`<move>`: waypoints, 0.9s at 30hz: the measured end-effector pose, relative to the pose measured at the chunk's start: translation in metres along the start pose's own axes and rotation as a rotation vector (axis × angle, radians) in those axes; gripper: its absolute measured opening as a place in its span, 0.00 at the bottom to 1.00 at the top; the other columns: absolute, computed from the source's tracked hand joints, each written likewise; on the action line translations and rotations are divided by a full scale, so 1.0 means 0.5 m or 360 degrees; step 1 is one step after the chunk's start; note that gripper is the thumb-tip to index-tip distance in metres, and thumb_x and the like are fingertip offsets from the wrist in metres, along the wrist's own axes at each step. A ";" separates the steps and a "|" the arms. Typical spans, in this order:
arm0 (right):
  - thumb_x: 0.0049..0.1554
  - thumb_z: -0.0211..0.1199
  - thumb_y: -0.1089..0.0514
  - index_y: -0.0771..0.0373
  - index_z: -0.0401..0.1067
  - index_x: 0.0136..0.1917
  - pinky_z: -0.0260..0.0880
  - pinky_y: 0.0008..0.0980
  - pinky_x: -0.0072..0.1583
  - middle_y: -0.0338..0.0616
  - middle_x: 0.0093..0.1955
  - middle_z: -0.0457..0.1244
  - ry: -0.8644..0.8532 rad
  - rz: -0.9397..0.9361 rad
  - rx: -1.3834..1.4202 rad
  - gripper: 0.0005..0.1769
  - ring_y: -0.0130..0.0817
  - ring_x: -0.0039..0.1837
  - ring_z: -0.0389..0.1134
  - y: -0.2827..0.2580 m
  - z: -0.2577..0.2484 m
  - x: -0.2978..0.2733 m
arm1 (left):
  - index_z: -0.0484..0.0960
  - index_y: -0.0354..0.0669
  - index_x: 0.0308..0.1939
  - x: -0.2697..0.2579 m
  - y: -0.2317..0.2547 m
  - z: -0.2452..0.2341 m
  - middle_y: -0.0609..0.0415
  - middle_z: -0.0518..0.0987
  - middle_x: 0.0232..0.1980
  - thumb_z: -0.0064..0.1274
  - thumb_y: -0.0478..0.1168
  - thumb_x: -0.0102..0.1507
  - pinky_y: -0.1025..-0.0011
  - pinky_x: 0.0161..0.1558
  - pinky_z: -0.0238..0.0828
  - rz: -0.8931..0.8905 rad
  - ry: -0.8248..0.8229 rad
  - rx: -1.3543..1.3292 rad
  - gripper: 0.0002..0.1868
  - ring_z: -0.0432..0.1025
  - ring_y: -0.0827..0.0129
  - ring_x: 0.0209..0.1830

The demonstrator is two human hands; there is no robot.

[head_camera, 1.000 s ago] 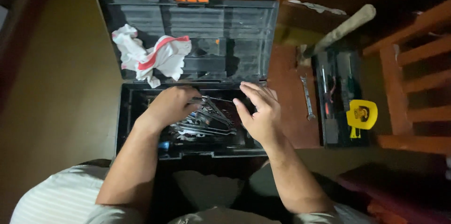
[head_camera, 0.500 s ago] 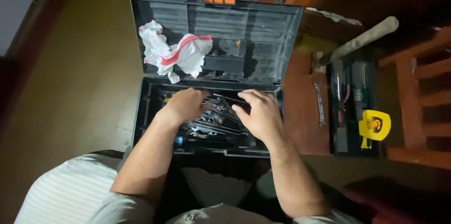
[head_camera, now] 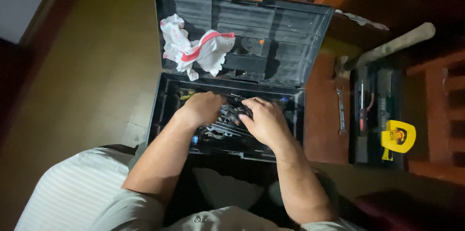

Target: The person sits on the floor and selects tools from an open toolbox. They pick up a pair of pliers, a hammer, and two screwdrivers, inspect each briefly, and place them on a wooden surface beside the toolbox.

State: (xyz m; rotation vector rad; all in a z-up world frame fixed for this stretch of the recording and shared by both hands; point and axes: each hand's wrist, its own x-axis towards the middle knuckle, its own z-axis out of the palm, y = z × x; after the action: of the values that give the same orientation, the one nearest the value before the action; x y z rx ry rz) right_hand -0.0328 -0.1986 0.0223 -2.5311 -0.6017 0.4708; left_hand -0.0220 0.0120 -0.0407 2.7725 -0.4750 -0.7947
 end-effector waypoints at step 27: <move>0.61 0.56 0.63 0.69 0.70 0.67 0.76 0.51 0.50 0.58 0.62 0.67 -0.0549 0.0146 -0.0153 0.22 0.58 0.58 0.72 0.004 0.025 0.011 | 0.89 0.35 0.35 -0.024 0.010 -0.010 0.41 0.85 0.33 0.55 0.37 0.62 0.53 0.41 0.80 0.0121 0.0113 -0.0026 0.09 0.82 0.46 0.37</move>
State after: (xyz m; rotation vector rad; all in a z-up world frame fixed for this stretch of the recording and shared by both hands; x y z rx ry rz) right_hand -0.0327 -0.1927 0.0097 -2.5948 -0.6454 0.9458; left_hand -0.0301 0.0124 -0.0293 2.7388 -0.5546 -0.6778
